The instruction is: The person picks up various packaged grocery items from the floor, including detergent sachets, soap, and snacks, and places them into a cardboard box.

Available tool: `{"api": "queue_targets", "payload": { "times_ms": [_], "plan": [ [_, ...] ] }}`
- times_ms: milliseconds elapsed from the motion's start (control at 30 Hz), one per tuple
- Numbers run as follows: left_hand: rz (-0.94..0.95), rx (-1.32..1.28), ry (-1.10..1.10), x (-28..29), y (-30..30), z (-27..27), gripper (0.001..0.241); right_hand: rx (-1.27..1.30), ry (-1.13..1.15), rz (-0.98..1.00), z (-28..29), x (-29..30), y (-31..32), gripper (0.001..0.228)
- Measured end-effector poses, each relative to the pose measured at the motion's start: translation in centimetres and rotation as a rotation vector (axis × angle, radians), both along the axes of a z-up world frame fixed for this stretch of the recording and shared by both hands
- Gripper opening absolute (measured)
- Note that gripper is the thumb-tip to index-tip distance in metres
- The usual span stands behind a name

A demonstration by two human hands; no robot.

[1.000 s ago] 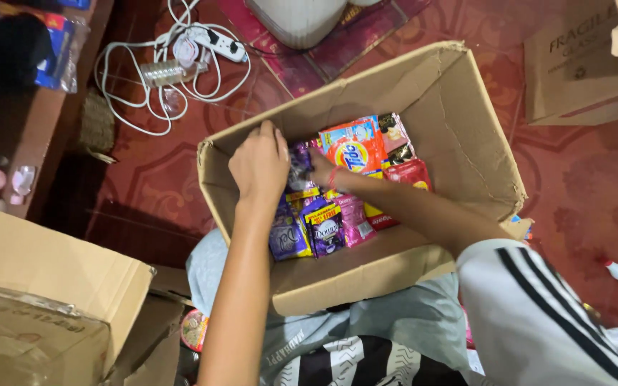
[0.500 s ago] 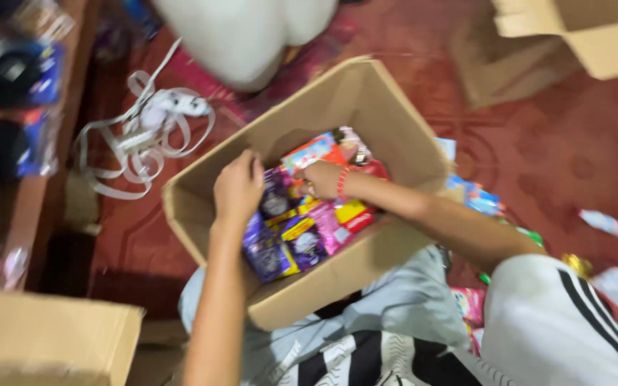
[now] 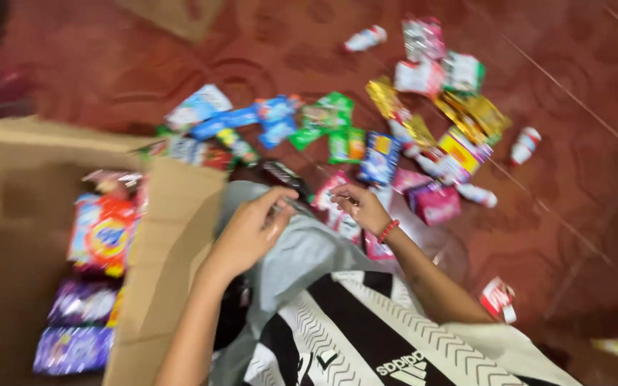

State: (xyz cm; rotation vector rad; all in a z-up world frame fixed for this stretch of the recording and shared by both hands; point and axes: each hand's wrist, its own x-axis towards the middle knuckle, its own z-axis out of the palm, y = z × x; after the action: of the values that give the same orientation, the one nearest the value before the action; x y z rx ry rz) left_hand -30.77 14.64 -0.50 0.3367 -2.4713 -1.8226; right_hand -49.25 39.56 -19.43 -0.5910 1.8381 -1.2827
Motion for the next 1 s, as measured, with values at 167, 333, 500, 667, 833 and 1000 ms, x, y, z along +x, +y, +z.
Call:
{"api": "queue_targets", "payload": {
  "times_ms": [167,333,500,667,833,1000],
  "plan": [
    [-0.160,0.044,-0.009,-9.2,4.7,-12.9,0.026,0.182,0.164,-0.241,-13.9,-2.0,15.4,0.023],
    [-0.208,0.236,-0.159,-14.2,8.2,-19.4,0.026,0.315,-0.133,-0.593,-21.4,-2.6,26.3,0.034],
    [-0.196,0.382,-0.179,-15.2,10.2,-21.5,0.022,0.697,0.439,-0.817,-23.9,-4.5,30.0,0.047],
    [-0.243,0.190,-0.247,-15.2,11.6,-20.3,0.025,1.116,0.817,-0.231,-12.4,-8.5,23.6,0.080],
    [-0.228,0.196,-0.233,-14.6,12.3,-20.9,0.027,1.164,1.107,0.193,-14.9,-13.4,21.7,0.066],
    [-0.209,0.201,-0.250,-13.6,12.9,-21.7,0.032,1.203,1.161,0.353,-17.3,-12.7,23.2,0.055]
  ]
}}
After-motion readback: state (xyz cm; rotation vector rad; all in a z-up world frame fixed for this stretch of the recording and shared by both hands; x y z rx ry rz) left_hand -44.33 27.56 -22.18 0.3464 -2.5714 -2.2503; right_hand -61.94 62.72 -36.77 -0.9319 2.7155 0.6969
